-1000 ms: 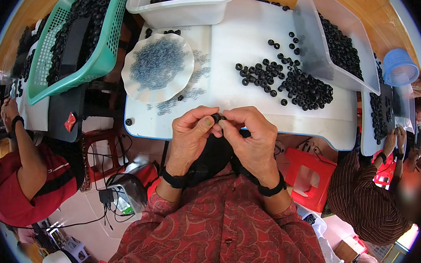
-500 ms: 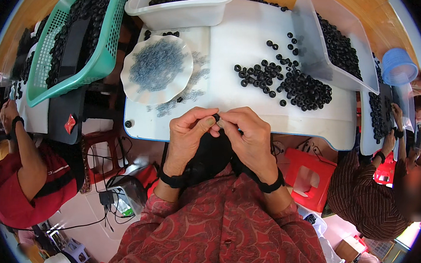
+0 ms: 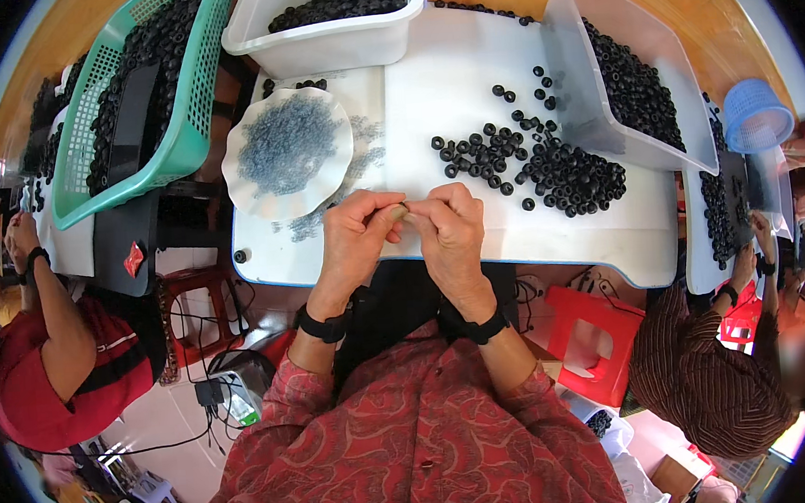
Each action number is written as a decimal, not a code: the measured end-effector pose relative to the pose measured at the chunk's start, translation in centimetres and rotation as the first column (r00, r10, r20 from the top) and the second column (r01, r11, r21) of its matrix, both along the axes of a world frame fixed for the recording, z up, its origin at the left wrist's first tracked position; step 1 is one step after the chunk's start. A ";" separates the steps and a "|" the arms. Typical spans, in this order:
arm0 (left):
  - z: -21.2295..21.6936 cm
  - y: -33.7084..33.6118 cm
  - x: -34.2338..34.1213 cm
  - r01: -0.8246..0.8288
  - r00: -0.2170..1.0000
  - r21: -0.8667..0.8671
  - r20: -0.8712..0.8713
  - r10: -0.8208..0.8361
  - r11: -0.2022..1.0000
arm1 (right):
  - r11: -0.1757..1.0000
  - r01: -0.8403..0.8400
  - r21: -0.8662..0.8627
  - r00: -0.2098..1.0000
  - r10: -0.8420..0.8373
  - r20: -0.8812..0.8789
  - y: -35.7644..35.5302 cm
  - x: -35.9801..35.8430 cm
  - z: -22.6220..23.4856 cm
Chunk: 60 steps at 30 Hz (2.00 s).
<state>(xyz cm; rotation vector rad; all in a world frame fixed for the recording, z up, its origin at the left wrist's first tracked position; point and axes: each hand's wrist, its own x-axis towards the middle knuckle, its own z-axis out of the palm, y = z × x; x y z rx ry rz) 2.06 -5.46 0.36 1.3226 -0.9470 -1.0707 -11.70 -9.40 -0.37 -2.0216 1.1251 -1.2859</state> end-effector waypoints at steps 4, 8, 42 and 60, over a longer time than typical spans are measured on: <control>-0.2 -0.2 -0.4 -0.004 0.983 -0.085 0.181 0.020 0.996 | 0.999 0.015 -0.042 0.999 -0.017 -0.049 -0.3 -0.1 -0.4; 0.1 -0.3 -1.0 0.021 0.848 -0.243 0.519 0.112 0.970 | 0.999 0.021 -0.045 0.993 -0.026 -0.113 -0.4 -0.5 -0.6; -1.1 -0.3 -2.9 0.176 0.906 -0.337 0.422 -0.019 0.925 | 0.910 -0.415 -0.019 0.908 0.415 0.060 -0.2 2.2 3.4; -0.9 -0.2 -2.5 0.169 0.948 -0.369 0.316 -0.047 0.914 | 0.920 -0.391 -0.034 0.920 0.392 0.012 0.4 2.4 3.8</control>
